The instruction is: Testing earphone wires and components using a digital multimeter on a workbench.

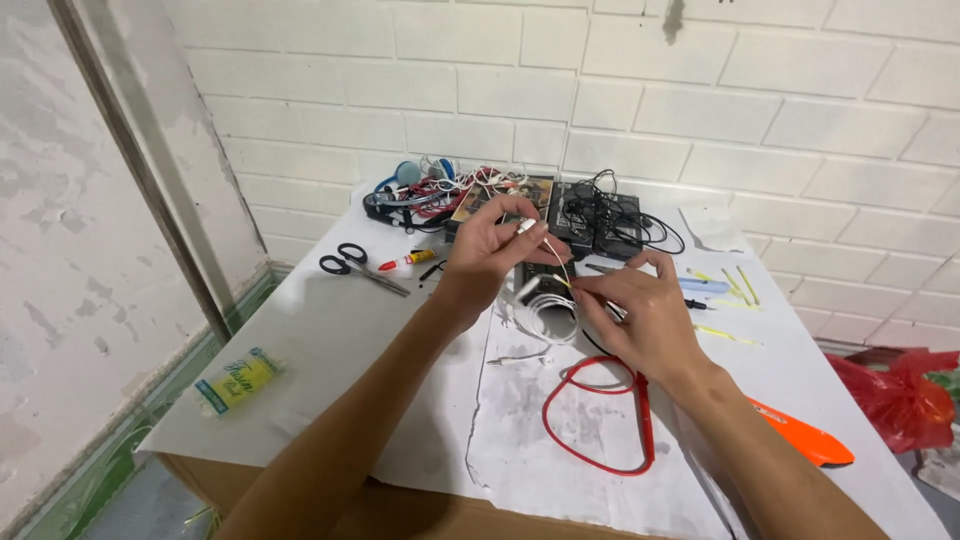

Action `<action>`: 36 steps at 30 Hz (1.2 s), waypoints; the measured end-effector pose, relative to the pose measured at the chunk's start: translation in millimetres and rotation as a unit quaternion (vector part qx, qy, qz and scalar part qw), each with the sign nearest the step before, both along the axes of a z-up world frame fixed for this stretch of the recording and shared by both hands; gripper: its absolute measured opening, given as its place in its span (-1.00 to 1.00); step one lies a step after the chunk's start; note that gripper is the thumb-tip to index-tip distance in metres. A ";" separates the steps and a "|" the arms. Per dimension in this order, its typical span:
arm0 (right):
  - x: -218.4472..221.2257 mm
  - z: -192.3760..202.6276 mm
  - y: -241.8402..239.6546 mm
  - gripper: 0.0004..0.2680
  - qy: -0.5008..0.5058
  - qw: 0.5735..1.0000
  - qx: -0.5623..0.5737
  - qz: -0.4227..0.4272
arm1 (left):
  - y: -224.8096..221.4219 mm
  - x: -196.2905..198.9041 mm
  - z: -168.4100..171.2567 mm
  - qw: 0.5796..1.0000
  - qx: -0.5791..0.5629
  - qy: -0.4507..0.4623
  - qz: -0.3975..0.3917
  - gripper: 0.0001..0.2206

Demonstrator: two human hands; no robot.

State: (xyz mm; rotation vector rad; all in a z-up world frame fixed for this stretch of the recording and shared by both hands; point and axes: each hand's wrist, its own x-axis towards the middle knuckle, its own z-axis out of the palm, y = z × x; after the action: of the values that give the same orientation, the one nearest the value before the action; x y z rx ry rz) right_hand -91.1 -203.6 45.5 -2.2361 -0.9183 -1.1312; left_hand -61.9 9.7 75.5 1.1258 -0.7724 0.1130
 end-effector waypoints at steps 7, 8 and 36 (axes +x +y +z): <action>1.2 1.0 -2.9 -0.94 0.003 1.000 -0.006 0.018 | 3.0 8.7 -5.9 0.999 -0.028 0.001 0.020 -0.78; -0.6 3.4 -3.6 -0.94 -0.007 1.000 -0.007 0.019 | 3.2 10.2 -7.4 0.999 -0.030 0.005 0.022 -0.77; -4.0 0.5 1.8 -0.96 -0.044 0.997 -0.024 0.058 | 14.2 17.4 -12.8 0.979 0.187 -0.031 0.070 -0.75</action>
State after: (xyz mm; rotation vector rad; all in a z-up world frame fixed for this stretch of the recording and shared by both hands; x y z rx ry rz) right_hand -95.1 -201.8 45.9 -2.1543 -1.1061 -1.1734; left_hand -44.5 23.9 62.7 1.5413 -0.7891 0.1251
